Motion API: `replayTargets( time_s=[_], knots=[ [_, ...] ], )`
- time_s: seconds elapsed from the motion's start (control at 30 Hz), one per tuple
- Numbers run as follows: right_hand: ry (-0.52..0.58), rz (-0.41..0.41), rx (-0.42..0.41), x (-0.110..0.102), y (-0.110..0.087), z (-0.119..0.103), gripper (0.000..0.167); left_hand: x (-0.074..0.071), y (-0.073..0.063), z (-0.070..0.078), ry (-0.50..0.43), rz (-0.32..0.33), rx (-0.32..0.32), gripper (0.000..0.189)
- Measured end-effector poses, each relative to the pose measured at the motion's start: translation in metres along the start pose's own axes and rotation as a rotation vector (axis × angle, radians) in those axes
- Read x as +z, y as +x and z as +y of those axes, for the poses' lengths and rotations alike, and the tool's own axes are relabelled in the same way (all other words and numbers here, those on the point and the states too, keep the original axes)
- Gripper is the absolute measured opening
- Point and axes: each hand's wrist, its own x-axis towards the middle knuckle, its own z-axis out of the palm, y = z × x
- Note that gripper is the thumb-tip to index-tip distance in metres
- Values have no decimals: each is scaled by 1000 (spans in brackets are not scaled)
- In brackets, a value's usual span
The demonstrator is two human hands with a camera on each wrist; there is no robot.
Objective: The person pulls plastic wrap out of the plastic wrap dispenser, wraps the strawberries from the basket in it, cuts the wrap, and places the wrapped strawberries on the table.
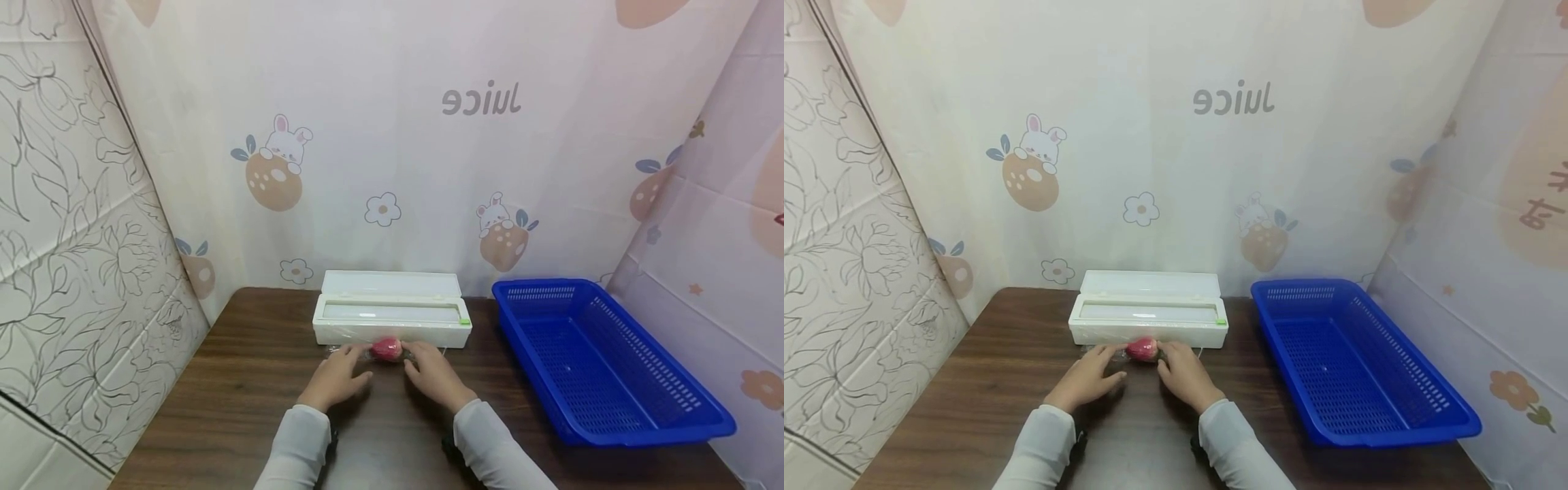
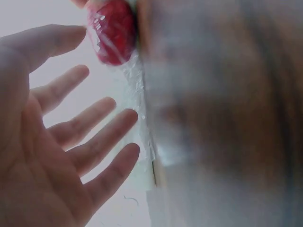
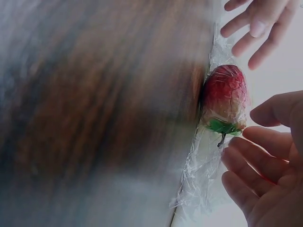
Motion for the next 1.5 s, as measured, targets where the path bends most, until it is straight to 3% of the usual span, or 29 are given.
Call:
replayTargets(
  time_s=[0.1, 0.17, 0.3, 0.4, 0.5, 0.6, 0.93, 1.3, 1.5],
  knots=[
    [0, 4, -9, -1, -1, -1, 39, -6, 2, -7, -108, 106, 4, 39],
    [5, 8, -14, -2, -1, -2, 39, -9, 5, -11, -196, 225, -12, 28],
    [8, 14, -20, -4, -2, -3, 38, -15, 14, -19, -387, 490, -201, 34],
    [7, 19, -28, -5, -2, -3, 38, -19, 19, -26, -507, 591, -357, 53],
    [3, 26, -39, -4, -2, -3, 37, -21, 22, -34, -567, 598, -420, 63],
    [1, 28, -47, -5, -2, -2, 36, -24, 24, -38, -592, 585, -432, 68],
    [11, 24, -54, -9, -1, 0, 34, -21, 30, -50, -731, 402, -461, 85],
    [35, 67, -72, -12, -3, 4, 32, -17, 35, -51, -792, 440, -469, 78],
    [28, 175, -94, -17, -4, 8, 28, -20, 36, -49, -779, 411, -459, 79]
  ],
)
